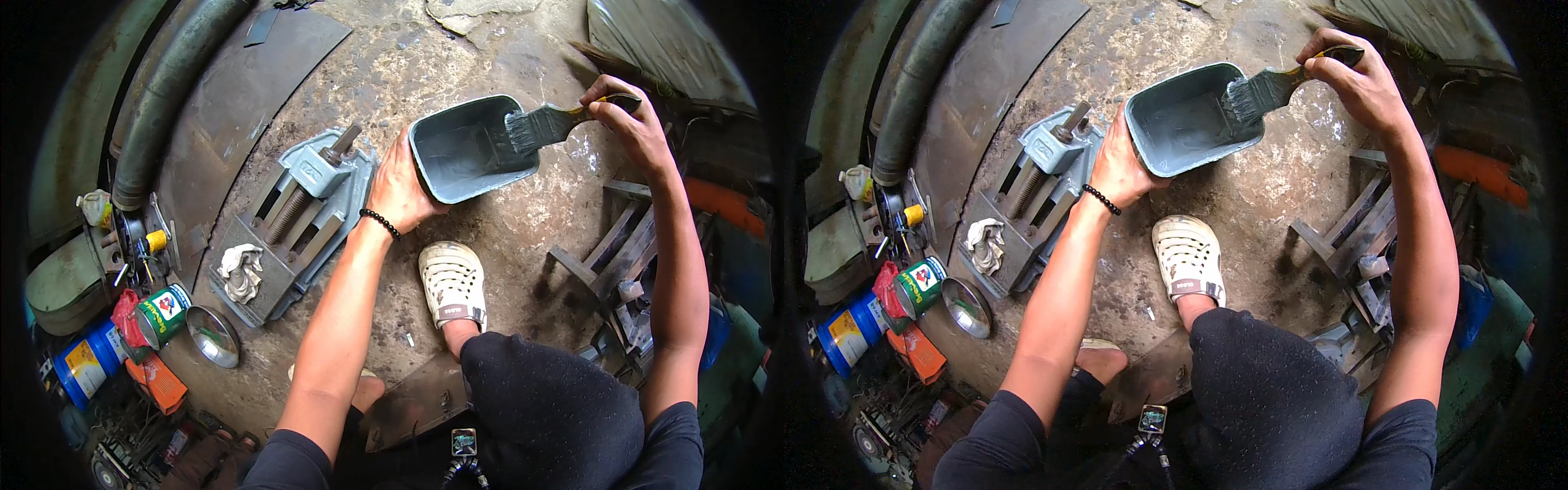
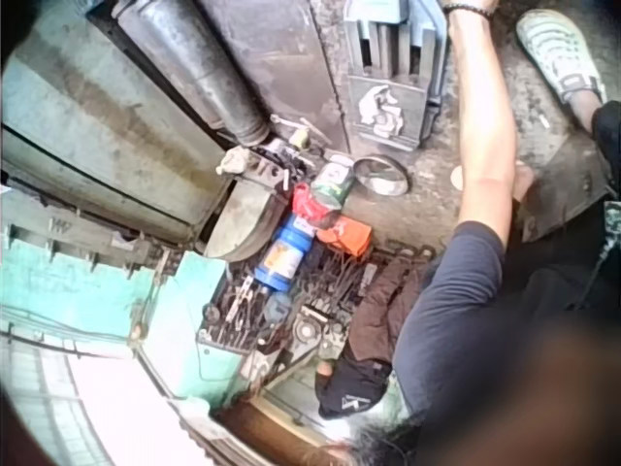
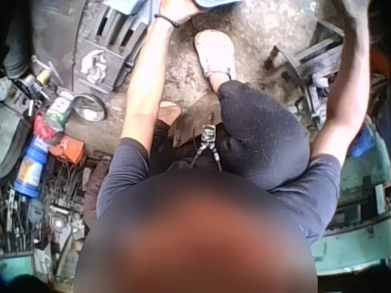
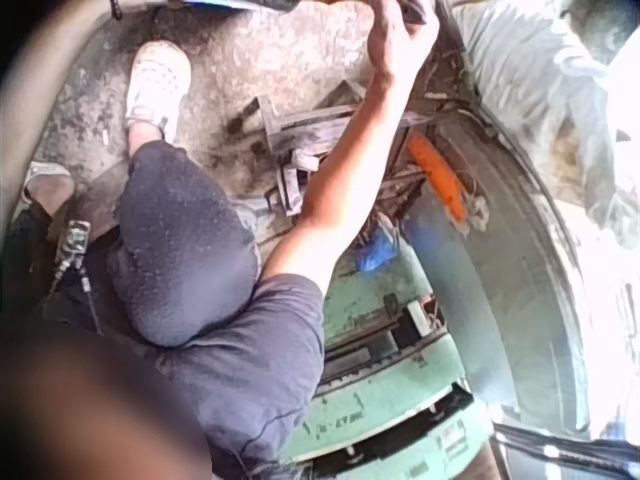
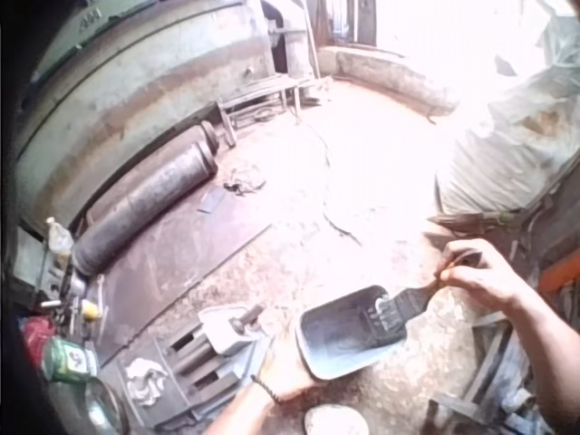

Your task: The person paints a metal vise with a brush using paint from a small container, then wipes the vise with a cloth. The person repeats the painting and wiping actions on the same vise multiple times.

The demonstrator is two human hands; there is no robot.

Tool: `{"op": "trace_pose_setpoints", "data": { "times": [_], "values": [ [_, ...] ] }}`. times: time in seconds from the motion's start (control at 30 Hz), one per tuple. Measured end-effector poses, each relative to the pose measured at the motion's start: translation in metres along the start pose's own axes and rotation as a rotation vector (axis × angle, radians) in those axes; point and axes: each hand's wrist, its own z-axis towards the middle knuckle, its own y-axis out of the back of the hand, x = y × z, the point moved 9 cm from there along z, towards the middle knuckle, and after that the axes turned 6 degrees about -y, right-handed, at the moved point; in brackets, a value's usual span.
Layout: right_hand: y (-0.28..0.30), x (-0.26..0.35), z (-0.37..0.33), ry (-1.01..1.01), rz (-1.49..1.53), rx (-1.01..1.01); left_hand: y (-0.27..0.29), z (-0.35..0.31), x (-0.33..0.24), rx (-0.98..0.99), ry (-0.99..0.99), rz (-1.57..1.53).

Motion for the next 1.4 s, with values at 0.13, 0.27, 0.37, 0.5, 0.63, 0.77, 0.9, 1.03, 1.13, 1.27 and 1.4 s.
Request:
{"op": "trace_pose_setpoints", "data": {
  "times": [0.13,0.27,0.37,0.5,0.63,0.77,0.9,1.03,1.13,1.27,1.4],
  "values": [
    [0.007,-0.003,-0.005,-0.049,-0.026,-0.036,-0.001,0.002,0.003,0.004,-0.003,-0.019],
    [0.017,-0.004,-0.012,-0.056,-0.047,-0.078,-0.004,0.002,0.008,0.042,-0.005,0.044],
    [0.023,-0.002,-0.020,-0.078,-0.086,-0.088,-0.005,0.002,0.013,0.041,-0.017,0.062],
    [0.022,0.008,-0.027,-0.047,-0.034,-0.083,-0.005,0.002,0.017,0.045,-0.016,0.042],
    [-0.008,0.019,-0.026,0.057,-0.059,0.125,-0.001,0.003,0.013,0.028,-0.040,0.002],
    [-0.007,0.012,-0.033,-0.030,-0.111,0.147,0.002,0.002,0.011,0.020,-0.036,-0.053],
    [0.007,0.012,-0.041,-0.024,-0.078,0.169,0.001,0.000,0.012,0.020,-0.015,-0.048],
    [0.022,0.018,-0.044,0.039,-0.028,0.002,-0.001,-0.004,0.014,0.033,0.009,-0.079],
    [0.020,0.002,-0.037,-0.111,0.061,-0.099,-0.001,-0.004,0.014,0.037,0.013,-0.077],
    [-0.008,-0.019,-0.018,-0.161,0.092,-0.125,-0.002,-0.004,0.014,0.035,0.044,-0.039],
    [-0.006,-0.028,-0.017,-0.151,0.049,-0.172,-0.003,-0.002,0.011,0.028,0.012,-0.097]
  ]
}}
